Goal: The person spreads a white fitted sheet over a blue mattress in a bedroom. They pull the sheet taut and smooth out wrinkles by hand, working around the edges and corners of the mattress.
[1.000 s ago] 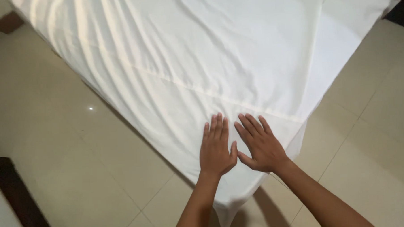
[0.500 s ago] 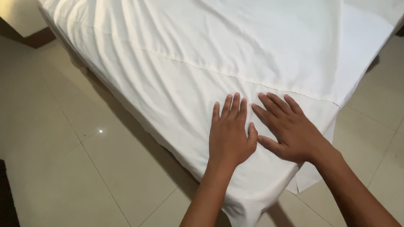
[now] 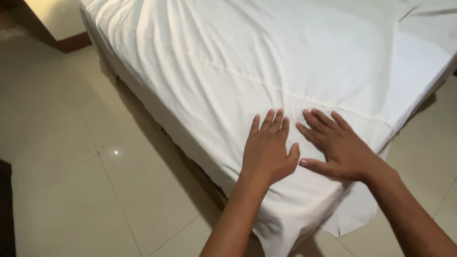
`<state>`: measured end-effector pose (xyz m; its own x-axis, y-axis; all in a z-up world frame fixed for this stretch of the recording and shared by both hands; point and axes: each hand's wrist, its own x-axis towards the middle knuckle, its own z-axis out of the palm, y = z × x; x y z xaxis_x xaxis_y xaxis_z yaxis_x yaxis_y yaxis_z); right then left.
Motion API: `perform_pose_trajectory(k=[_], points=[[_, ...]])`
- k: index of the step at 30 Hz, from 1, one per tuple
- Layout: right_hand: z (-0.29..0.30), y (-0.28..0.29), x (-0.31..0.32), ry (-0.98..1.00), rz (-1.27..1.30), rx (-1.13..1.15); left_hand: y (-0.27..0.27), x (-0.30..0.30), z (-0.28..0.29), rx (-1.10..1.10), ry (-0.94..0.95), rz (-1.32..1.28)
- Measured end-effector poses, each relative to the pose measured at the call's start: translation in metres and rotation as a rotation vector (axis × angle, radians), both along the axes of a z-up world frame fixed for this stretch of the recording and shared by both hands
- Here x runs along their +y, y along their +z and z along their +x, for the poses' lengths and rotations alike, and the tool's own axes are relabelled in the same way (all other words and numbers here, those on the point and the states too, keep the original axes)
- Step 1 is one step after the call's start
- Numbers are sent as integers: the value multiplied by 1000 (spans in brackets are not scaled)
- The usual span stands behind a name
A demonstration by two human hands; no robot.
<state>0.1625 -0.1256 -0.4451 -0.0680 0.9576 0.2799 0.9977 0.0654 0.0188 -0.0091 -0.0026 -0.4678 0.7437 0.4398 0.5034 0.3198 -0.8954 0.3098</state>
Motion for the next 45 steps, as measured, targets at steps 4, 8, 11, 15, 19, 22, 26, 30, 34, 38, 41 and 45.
perform_pose_trajectory(k=[4, 8, 11, 15, 19, 22, 26, 30, 34, 38, 41, 45], points=[[4, -4, 2, -2, -8, 32, -3, 1, 0, 5, 6, 23], [0, -6, 1, -44, -69, 109, -11, -5, 9, 135, 40, 45], [-2, -11, 5, -88, -57, 201, -13, -8, 10, 131, 49, 57], [-17, -19, 6, -140, 74, 326, -3, -7, -10, 57, -46, -58], [-62, -11, 6, -221, 123, 460, -9, 7, -39, -13, -130, -59], [-96, -15, 7, -275, 167, 519, -11, 16, -68, -52, -206, -163], [-140, -26, 12, -238, 314, 463, -17, 24, -103, -99, -271, -272], [-172, -35, 19, -184, 345, 380, -32, 34, -131, -135, -255, -264], [-172, -28, 20, -130, 294, 339, -34, 32, -144, -155, -244, -297], [-148, -3, 12, -103, 160, 546, -16, 20, -141, -145, -143, -248], [-101, 27, 9, -79, -2, 506, 10, 9, -131, -144, -17, -314], [-28, 25, 4, -78, 72, 83, 26, -1, -95, -82, 146, -113]])
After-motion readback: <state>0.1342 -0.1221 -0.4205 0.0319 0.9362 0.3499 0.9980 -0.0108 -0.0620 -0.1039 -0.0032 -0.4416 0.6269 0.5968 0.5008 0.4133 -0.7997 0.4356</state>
